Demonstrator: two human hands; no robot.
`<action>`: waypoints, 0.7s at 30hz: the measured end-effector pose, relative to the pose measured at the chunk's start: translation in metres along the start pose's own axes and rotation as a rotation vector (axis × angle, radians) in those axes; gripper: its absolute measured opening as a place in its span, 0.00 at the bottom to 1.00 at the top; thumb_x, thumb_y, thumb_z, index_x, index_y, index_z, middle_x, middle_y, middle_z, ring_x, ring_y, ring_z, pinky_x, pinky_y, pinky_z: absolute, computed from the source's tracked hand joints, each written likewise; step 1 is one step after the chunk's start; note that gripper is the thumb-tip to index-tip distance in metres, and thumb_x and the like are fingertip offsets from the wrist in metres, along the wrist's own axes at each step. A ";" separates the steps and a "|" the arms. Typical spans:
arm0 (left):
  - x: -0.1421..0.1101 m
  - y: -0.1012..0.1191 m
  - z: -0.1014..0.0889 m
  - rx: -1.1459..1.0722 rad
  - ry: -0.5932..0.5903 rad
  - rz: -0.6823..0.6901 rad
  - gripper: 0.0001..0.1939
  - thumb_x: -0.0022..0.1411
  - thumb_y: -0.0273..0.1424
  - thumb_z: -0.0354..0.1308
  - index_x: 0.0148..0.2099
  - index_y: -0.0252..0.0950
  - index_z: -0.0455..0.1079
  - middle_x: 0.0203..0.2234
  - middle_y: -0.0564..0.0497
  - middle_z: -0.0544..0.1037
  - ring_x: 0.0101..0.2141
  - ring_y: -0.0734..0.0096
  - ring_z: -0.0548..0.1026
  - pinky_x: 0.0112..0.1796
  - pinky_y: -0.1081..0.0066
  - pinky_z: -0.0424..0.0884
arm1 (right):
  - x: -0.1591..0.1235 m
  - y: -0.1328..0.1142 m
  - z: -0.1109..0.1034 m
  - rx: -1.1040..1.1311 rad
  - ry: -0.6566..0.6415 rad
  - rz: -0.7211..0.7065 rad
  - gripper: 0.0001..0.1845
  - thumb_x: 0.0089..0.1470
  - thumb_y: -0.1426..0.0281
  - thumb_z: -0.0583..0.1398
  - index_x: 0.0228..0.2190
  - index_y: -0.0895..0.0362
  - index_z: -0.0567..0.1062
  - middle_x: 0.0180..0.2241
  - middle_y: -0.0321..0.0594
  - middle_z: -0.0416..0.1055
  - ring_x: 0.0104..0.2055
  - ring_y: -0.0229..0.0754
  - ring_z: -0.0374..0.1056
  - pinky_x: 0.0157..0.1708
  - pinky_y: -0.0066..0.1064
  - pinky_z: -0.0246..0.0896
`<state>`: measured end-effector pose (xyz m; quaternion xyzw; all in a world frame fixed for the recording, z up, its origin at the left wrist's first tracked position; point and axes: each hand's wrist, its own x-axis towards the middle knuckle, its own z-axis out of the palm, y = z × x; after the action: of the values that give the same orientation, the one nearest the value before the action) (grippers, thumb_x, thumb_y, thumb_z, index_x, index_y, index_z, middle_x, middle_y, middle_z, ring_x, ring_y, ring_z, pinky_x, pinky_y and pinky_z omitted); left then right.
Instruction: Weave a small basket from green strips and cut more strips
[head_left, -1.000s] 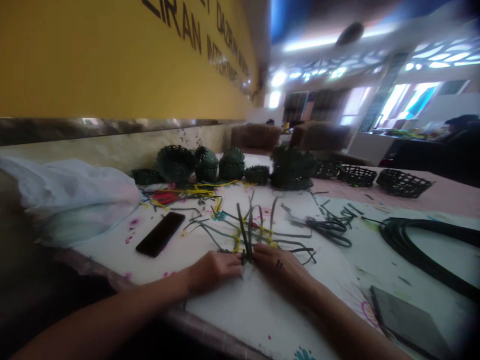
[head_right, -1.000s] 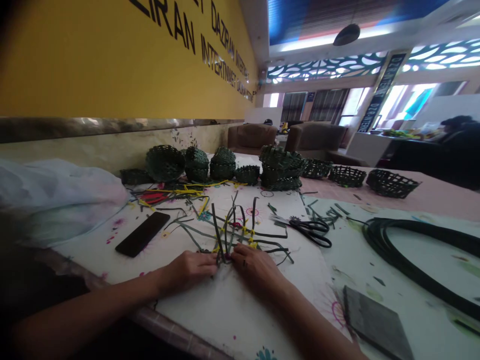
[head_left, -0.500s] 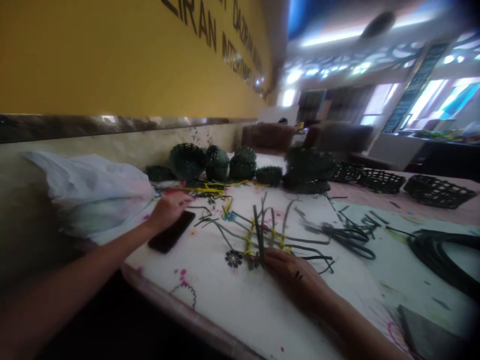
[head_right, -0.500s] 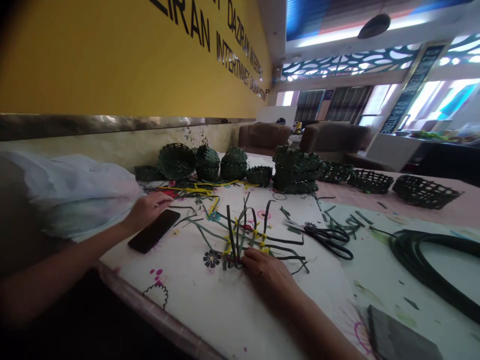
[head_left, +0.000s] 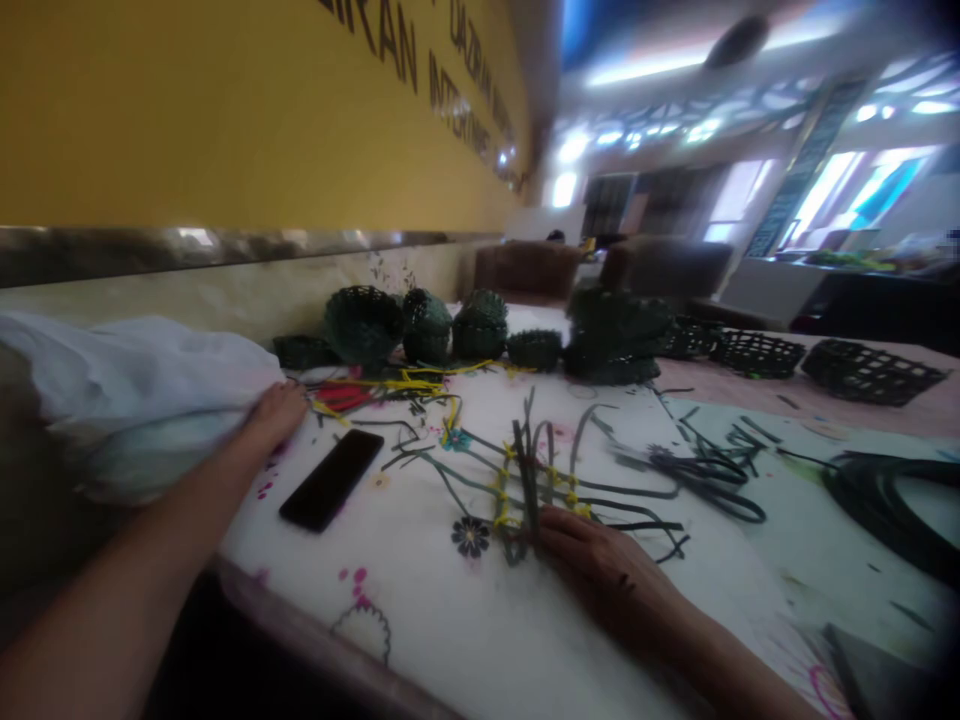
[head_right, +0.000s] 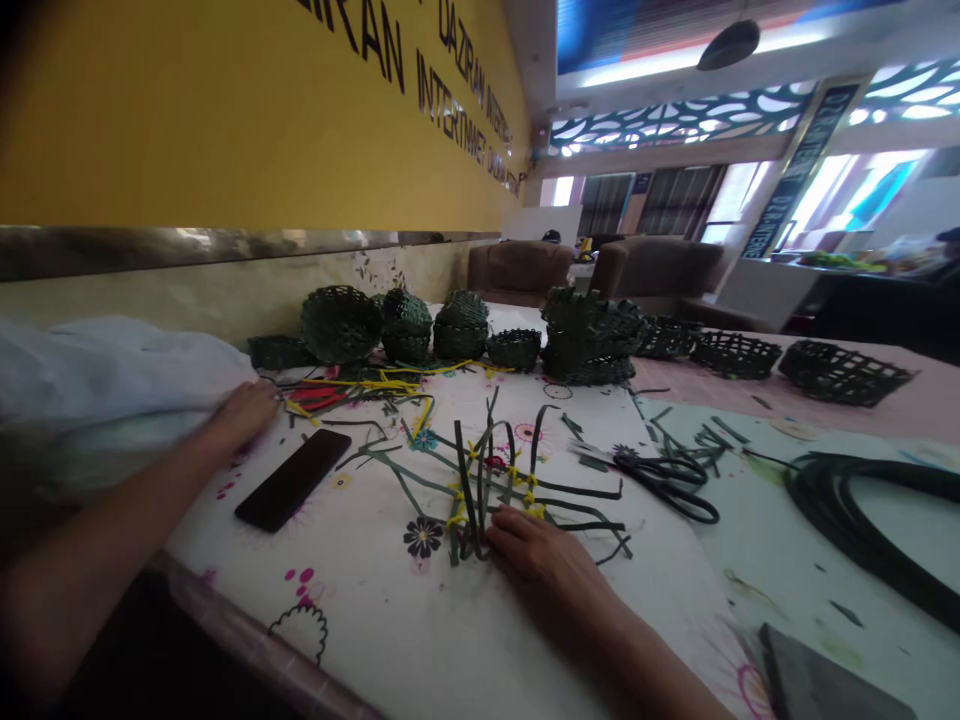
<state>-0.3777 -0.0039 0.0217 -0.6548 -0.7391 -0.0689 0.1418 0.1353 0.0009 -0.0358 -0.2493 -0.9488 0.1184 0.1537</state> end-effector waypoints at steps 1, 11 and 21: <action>0.003 -0.001 0.000 -0.018 0.002 -0.025 0.09 0.56 0.21 0.53 0.24 0.32 0.65 0.26 0.47 0.72 0.41 0.62 0.68 0.47 0.66 0.60 | 0.000 0.000 0.000 0.008 0.003 -0.004 0.19 0.65 0.70 0.49 0.49 0.50 0.75 0.49 0.45 0.75 0.51 0.47 0.71 0.48 0.36 0.70; 0.070 -0.006 -0.026 -0.408 -0.121 -0.287 0.10 0.51 0.35 0.56 0.30 0.32 0.70 0.19 0.54 0.72 0.23 0.72 0.68 0.27 0.75 0.63 | -0.002 -0.001 -0.003 0.043 0.012 0.010 0.19 0.66 0.71 0.48 0.51 0.50 0.74 0.50 0.45 0.73 0.53 0.46 0.69 0.49 0.36 0.68; 0.065 0.078 -0.051 -0.651 0.078 -0.157 0.14 0.54 0.40 0.53 0.36 0.34 0.68 0.17 0.55 0.68 0.20 0.73 0.65 0.23 0.74 0.62 | -0.004 0.000 -0.003 -0.034 -0.001 -0.030 0.17 0.64 0.76 0.50 0.50 0.56 0.74 0.48 0.47 0.73 0.49 0.45 0.69 0.50 0.36 0.65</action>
<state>-0.3014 0.0537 0.0836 -0.6036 -0.7205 -0.3372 -0.0523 0.1392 -0.0009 -0.0342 -0.2378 -0.9543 0.1000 0.1507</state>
